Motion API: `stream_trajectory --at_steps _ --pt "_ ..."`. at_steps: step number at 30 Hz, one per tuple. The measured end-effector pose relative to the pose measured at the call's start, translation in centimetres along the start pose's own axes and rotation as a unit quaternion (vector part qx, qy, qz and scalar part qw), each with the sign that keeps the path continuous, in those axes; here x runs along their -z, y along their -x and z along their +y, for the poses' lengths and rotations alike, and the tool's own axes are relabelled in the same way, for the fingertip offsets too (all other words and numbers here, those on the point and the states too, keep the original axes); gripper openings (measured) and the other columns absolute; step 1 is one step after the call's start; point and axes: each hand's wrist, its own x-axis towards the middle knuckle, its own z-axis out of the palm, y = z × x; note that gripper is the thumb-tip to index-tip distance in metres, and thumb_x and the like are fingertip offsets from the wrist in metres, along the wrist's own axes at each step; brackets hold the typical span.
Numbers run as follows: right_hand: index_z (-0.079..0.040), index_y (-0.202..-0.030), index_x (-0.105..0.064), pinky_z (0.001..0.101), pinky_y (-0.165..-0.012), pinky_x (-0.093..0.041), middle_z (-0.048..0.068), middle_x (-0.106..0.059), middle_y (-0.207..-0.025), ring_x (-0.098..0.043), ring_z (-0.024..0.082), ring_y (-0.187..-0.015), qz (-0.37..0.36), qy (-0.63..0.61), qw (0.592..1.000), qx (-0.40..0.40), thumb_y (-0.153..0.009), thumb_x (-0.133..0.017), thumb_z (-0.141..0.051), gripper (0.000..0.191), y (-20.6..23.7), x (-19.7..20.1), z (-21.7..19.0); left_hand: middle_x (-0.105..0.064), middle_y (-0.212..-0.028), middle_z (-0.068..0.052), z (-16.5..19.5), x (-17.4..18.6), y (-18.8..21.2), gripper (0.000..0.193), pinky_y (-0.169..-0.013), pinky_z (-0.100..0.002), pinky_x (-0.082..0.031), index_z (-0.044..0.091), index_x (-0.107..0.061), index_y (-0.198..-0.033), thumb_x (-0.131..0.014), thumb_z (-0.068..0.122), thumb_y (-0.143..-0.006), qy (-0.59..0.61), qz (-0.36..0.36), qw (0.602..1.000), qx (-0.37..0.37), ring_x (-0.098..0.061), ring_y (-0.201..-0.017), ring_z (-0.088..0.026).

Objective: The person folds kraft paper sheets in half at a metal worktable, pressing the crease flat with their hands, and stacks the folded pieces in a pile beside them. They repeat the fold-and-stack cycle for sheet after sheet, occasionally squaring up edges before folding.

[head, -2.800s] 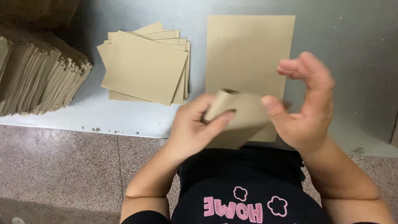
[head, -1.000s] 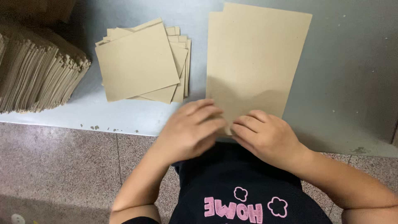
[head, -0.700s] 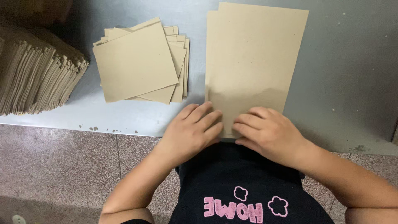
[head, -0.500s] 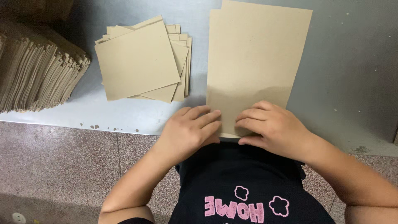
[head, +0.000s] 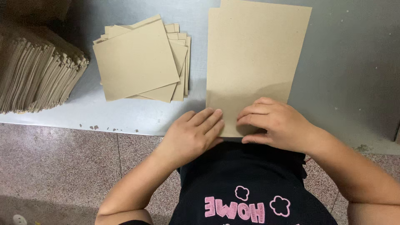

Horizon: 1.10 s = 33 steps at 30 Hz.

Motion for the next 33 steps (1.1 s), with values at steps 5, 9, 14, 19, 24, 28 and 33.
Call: stream_trajectory --at_steps 5,9,14,19,24,28,33 --pt "-0.010 -0.102 -0.072 0.0372 -0.081 -0.055 0.002 -0.073 -0.110 -0.066 0.024 -0.099 0.000 0.004 1.000 0.007 -0.072 -0.085 -0.032 0.040 0.1 0.1 0.2 -0.070 -0.128 -0.013 0.1 -0.2 0.0 0.041 -0.090 -0.039 -0.054 0.003 -0.071 -0.113 -0.075 0.037 -0.090 0.018 0.007 1.000 0.015 -0.066 -0.118 -0.028" --pt "-0.010 -0.102 -0.072 0.0365 -0.081 -0.056 0.001 -0.072 -0.109 -0.066 0.023 -0.098 0.004 0.003 1.000 0.015 -0.073 -0.085 -0.024 0.035 0.0 0.3 -0.1 -0.070 -0.128 -0.014 -0.1 -0.4 0.0 0.039 -0.086 -0.038 -0.053 0.002 -0.072 -0.115 -0.074 0.031 -0.089 0.012 0.005 1.000 0.012 -0.066 -0.117 -0.028" --pt "-0.007 -0.110 -0.073 0.0428 -0.086 -0.051 0.009 -0.071 -0.117 -0.065 0.030 -0.105 0.038 0.150 0.988 0.018 -0.071 -0.079 -0.019 0.042 0.4 -0.7 -2.2 -0.070 -0.128 -0.017 0.8 -1.0 0.2 0.038 -0.082 -0.037 -0.053 0.001 -0.070 -0.117 -0.065 0.020 -0.084 -0.061 -0.025 0.998 -0.025 -0.068 -0.115 -0.028" --pt "-0.003 -0.120 -0.071 0.0477 -0.102 -0.045 0.018 -0.068 -0.130 -0.061 0.035 -0.124 0.083 0.237 0.968 0.011 -0.074 -0.076 -0.019 0.049 1.4 -2.3 -3.5 -0.069 -0.128 -0.018 1.4 -1.7 1.1 0.038 -0.083 -0.039 -0.053 0.000 -0.068 -0.121 -0.062 0.019 -0.088 -0.068 -0.016 0.997 -0.033 -0.066 -0.114 -0.030" --pt "-0.007 -0.122 -0.071 0.0469 -0.108 -0.045 0.012 -0.069 -0.131 -0.060 0.030 -0.129 0.086 0.184 0.979 0.006 -0.085 -0.075 -0.024 0.040 2.4 -2.1 -2.7 -0.067 -0.127 -0.008 0.6 -2.3 0.8 0.036 -0.099 -0.045 -0.052 0.011 -0.070 -0.126 -0.064 0.021 -0.092 0.028 0.038 0.998 0.035 -0.063 -0.122 -0.029" --pt "-0.012 -0.120 -0.072 0.0411 -0.107 -0.048 0.006 -0.071 -0.131 -0.063 0.024 -0.129 0.074 0.167 0.983 -0.003 -0.089 -0.075 -0.026 0.034 2.7 -1.4 -2.0 -0.064 -0.143 -0.015 0.2 -2.7 0.3 0.049 -0.113 -0.045 -0.046 0.010 -0.068 -0.134 -0.061 0.015 -0.086 -0.030 0.053 0.995 0.080 -0.059 -0.135 -0.033" --pt "-0.006 -0.121 -0.071 0.0443 -0.104 -0.046 0.011 -0.069 -0.129 -0.061 0.027 -0.125 0.080 0.147 0.985 0.029 -0.080 -0.078 -0.036 0.051 2.7 -1.1 -2.1 -0.069 -0.132 -0.010 -0.3 -3.3 0.7 0.038 -0.110 -0.047 -0.049 0.010 -0.071 -0.124 -0.065 0.017 -0.087 0.005 0.075 0.996 0.046 -0.063 -0.127 -0.031"
